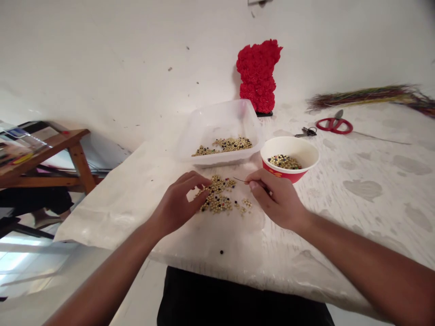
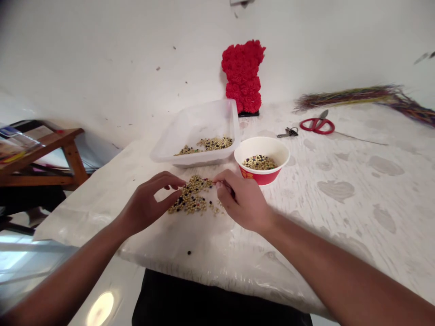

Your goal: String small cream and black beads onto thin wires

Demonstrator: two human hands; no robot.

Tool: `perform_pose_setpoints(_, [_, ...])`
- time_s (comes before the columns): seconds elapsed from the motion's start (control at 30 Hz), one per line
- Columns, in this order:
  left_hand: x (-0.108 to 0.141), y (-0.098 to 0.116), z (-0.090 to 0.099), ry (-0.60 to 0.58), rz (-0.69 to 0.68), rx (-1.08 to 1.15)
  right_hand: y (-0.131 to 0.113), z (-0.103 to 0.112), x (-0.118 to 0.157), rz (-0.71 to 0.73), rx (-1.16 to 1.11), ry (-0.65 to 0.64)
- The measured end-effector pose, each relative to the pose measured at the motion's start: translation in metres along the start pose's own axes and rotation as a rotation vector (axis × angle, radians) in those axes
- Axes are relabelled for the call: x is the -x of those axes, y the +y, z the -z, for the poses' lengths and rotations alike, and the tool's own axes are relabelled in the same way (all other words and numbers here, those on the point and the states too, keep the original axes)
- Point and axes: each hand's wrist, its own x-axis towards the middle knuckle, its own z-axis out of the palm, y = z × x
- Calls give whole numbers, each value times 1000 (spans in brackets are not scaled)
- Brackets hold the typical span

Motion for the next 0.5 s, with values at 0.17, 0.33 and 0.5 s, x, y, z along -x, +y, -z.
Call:
perform_pose_setpoints(0.17, [36,28,9,-215,-123,-23,-1,0,-1,18,-7,22])
perform_pose_setpoints(0.33, [68,50,2,-455,-190,6,-1,0,0,9,-17,34])
perform_pose_setpoints(0.5, [72,50,-9,-427,-237,-56,0,0,-1,-7,-31,26])
